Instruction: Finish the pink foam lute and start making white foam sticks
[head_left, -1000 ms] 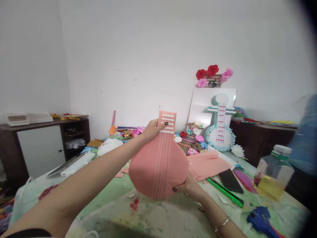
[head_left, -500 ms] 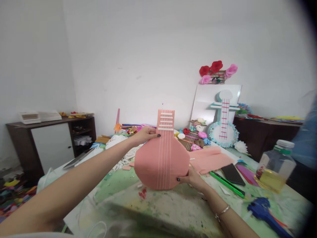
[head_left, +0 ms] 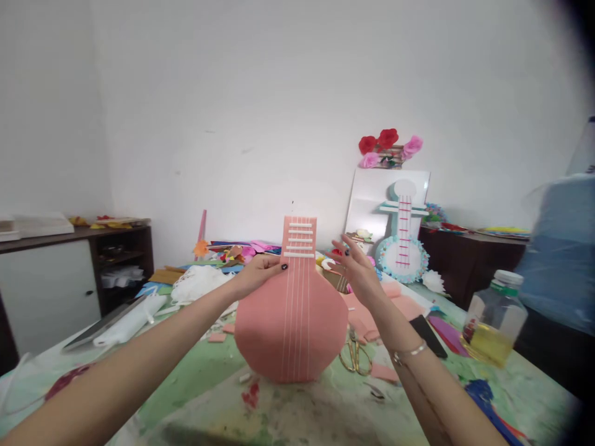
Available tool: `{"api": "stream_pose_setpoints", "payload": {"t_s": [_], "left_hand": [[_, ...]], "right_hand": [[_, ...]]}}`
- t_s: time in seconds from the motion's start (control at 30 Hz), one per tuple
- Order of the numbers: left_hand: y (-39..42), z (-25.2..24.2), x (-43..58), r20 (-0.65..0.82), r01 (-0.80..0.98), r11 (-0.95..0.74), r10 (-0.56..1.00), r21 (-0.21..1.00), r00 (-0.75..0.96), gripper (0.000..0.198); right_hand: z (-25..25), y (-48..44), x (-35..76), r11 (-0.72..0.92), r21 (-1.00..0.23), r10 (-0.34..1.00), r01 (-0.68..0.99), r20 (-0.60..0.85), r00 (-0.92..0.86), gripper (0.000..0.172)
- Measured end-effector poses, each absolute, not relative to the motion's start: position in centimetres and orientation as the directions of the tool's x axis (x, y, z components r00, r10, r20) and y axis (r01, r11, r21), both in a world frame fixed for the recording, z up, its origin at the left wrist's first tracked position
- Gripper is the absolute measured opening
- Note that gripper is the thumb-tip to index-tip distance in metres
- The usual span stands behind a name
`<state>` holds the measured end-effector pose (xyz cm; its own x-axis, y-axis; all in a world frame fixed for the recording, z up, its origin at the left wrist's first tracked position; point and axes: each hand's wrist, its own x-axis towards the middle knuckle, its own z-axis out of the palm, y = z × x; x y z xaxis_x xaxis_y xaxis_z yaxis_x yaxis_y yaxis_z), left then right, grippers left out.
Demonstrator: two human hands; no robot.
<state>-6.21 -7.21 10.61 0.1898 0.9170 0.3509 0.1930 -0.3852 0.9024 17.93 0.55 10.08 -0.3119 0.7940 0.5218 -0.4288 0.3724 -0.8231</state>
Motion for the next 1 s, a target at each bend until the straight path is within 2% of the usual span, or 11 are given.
{"api": "stream_pose_setpoints", "payload": {"t_s": [0.07,0.13,0.2,0.33,0.5,0.6,0.83,0.93,1.0], "left_hand": [[-7.0,10.4,-6.0,0.374,0.236,-0.414,0.906,0.879,0.197,0.041],[-6.8,10.1,-6.0,0.369,0.276,-0.419,0.904,0.865,0.216,0.041],[-6.9,9.9,-6.1,0.364,0.333,-0.426,0.901,0.841,0.235,0.039],[-7.2,9.5,-6.7,0.405,0.465,-0.467,0.884,0.752,0.233,0.034],[-7.1,9.3,-7.7,0.403,0.554,-0.457,0.887,0.696,0.225,0.031],[-7.4,9.6,-8.0,0.393,0.54,-0.447,0.893,0.713,0.22,0.029],[-12.1,12.4,-5.9,0.341,0.423,-0.46,0.881,0.781,0.329,0.021],[-14.4,11.8,-4.2,0.291,0.314,-0.423,0.874,0.85,0.389,0.025],[-15.2,10.2,-3.0,0.224,0.296,-0.375,0.871,0.879,0.438,0.028]], "right_hand": [[12.3,0.4,16.4,0.381,-0.828,0.727,-0.412,0.544,-0.42,0.061],[13.1,0.2,15.0,0.423,-0.838,0.638,-0.344,0.545,-0.544,0.051],[12.8,0.1,14.2,0.495,-0.827,0.608,-0.266,0.548,-0.574,0.041],[11.3,0.3,14.0,0.564,-0.803,0.687,-0.19,0.585,-0.432,0.035],[10.0,0.8,15.4,0.589,-0.802,0.749,-0.098,0.587,-0.307,0.031],[9.4,0.2,16.6,0.598,-0.8,0.756,-0.057,0.585,-0.293,0.032],[10.0,-6.8,20.0,0.614,-0.789,0.653,0.018,0.496,-0.572,0.042],[9.8,-10.9,22.0,0.666,-0.721,0.664,0.191,0.458,-0.59,0.029],[8.7,-12.8,23.4,0.643,-0.695,0.713,0.32,0.393,-0.58,0.028]]}}
